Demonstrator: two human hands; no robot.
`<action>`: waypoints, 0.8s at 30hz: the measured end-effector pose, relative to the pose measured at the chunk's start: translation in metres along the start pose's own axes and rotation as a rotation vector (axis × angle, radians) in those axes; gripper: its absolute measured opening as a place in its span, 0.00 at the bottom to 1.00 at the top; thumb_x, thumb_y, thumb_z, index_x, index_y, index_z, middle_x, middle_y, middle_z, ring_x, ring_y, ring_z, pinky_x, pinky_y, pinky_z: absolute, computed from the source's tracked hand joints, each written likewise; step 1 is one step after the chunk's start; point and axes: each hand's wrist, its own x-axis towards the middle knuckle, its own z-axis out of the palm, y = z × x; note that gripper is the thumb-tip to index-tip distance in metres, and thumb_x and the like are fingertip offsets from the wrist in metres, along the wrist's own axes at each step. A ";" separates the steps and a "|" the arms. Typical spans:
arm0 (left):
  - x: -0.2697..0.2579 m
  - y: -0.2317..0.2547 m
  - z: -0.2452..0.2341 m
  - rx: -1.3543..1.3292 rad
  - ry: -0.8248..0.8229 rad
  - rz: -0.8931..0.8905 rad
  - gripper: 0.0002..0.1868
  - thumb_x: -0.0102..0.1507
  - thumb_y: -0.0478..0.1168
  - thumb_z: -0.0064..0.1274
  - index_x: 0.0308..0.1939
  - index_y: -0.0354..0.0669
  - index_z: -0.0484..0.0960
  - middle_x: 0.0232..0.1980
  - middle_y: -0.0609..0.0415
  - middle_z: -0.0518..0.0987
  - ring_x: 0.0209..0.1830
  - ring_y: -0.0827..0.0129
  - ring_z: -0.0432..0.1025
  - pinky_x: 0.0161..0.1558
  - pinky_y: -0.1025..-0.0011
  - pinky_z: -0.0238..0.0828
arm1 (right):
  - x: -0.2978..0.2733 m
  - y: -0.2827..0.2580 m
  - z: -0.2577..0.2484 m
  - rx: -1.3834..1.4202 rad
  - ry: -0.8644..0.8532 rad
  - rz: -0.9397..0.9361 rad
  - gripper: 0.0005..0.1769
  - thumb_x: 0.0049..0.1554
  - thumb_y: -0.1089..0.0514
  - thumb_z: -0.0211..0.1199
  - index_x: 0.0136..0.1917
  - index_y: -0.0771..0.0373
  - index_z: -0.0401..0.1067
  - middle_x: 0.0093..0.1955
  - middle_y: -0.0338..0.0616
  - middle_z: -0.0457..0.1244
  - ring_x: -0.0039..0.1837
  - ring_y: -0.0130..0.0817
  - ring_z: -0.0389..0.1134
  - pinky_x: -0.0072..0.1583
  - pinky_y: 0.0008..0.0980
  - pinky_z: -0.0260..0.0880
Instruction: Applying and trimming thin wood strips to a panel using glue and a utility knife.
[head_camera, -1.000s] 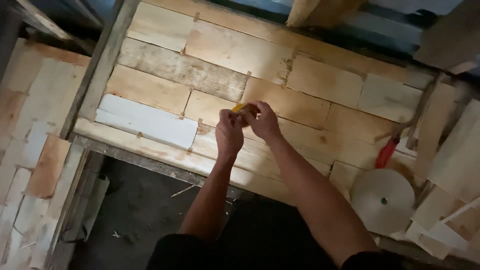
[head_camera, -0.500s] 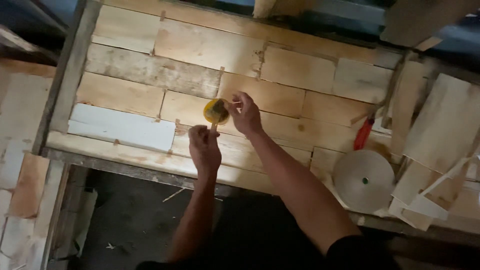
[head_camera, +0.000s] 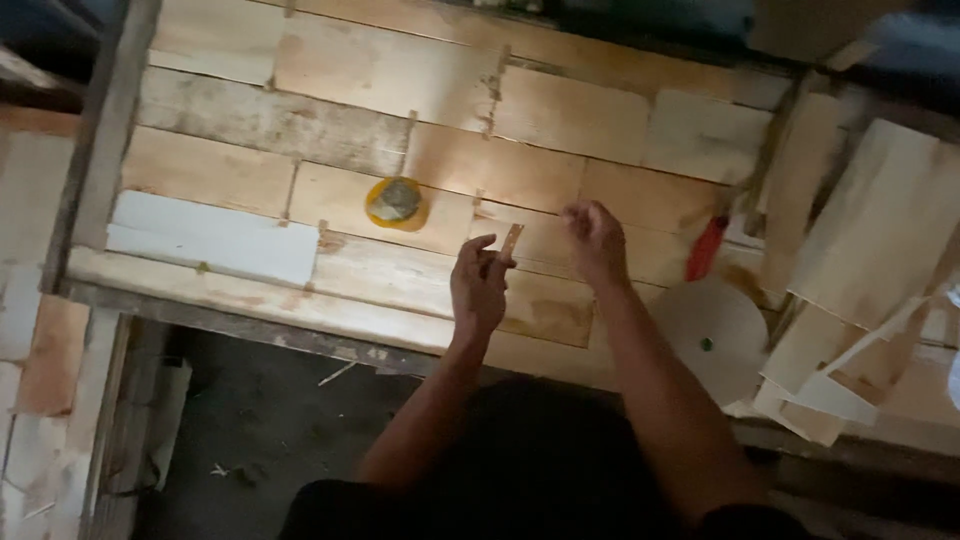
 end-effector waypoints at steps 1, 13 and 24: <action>0.000 -0.002 0.009 0.001 -0.005 -0.002 0.16 0.68 0.32 0.51 0.59 0.36 0.72 0.35 0.53 0.84 0.25 0.73 0.71 0.28 0.73 0.69 | 0.003 0.007 -0.010 0.000 0.003 0.005 0.13 0.64 0.52 0.61 0.55 0.62 0.75 0.50 0.42 0.70 0.50 0.33 0.71 0.55 0.36 0.72; 0.051 -0.035 0.121 -0.131 -0.069 -0.233 0.10 0.68 0.38 0.54 0.48 0.32 0.81 0.35 0.50 0.85 0.29 0.72 0.75 0.31 0.73 0.73 | 0.090 0.079 -0.067 -0.246 -0.045 -0.003 0.18 0.64 0.61 0.56 0.67 0.63 0.69 0.61 0.48 0.69 0.61 0.40 0.72 0.61 0.38 0.70; 0.121 -0.042 0.189 -0.221 0.114 -0.400 0.09 0.62 0.35 0.56 0.40 0.28 0.82 0.31 0.47 0.84 0.27 0.69 0.78 0.29 0.71 0.76 | 0.166 0.096 -0.058 -0.344 -0.283 -0.149 0.18 0.66 0.63 0.50 0.69 0.64 0.65 0.64 0.55 0.66 0.64 0.52 0.68 0.64 0.45 0.67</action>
